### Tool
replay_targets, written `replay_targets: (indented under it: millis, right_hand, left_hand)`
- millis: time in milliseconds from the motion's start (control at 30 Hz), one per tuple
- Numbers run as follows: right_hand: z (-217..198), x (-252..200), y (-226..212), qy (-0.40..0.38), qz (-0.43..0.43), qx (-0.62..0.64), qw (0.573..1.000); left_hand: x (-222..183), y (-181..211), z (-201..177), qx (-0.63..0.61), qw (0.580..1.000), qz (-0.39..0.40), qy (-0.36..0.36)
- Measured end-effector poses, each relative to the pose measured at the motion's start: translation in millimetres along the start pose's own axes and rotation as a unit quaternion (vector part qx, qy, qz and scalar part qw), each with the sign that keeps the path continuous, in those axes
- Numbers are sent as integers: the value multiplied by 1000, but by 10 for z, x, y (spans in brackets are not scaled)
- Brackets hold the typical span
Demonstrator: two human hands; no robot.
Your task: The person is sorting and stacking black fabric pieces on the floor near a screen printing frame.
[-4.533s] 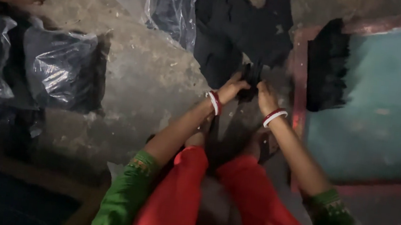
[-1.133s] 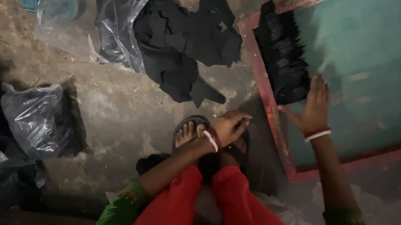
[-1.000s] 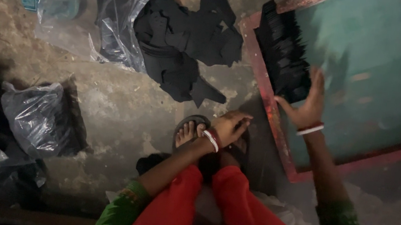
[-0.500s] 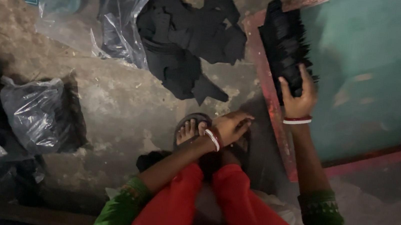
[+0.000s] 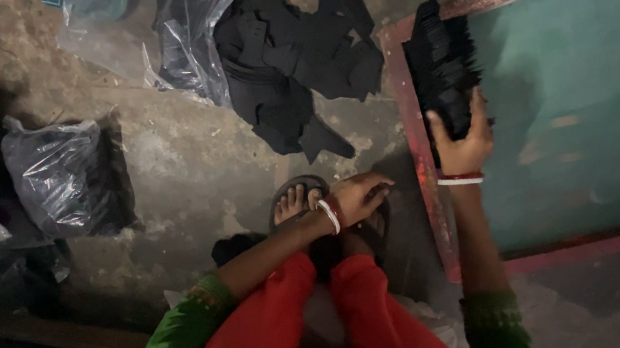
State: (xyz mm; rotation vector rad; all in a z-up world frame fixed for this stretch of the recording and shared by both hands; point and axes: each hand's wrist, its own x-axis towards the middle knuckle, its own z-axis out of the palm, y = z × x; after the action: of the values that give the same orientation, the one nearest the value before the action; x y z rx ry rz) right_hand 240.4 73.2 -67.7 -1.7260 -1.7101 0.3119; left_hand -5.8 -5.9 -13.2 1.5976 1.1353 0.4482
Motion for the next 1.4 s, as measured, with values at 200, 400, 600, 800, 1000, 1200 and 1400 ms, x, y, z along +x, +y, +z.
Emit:
replay_targets:
  millis: [200, 400, 600, 800, 1000, 1200, 1400]
  right_hand:
    - [-298, 722, -610, -81, 8, -30, 996]
    - [171, 861, -348, -215, 89, -174, 957]
    - [110, 870, -554, -188, 113, -189, 957]
    - [-92, 753, -1104, 22, -142, -179, 973]
    - [593, -289, -1216, -309, -131, -53, 940]
    - [897, -596, -1217, -391, -101, -94, 910]
    - [747, -94, -1058, -518, 18, -11, 855]
  left_hand:
    - [-17, -120, 81, 10, 1000, -2, 4]
    - [-9, -116, 119, -11, 999, -43, -15]
    - [-12, -110, 69, -13, 998, -56, -26]
    - [-102, -364, -50, -1, 998, -66, 12]
    - [-287, -835, -342, 78, 971, -53, 219]
    - [-466, -753, -861, -2, 886, -184, 425]
    - [-449, -884, -1635, 185, 894, -39, 405]
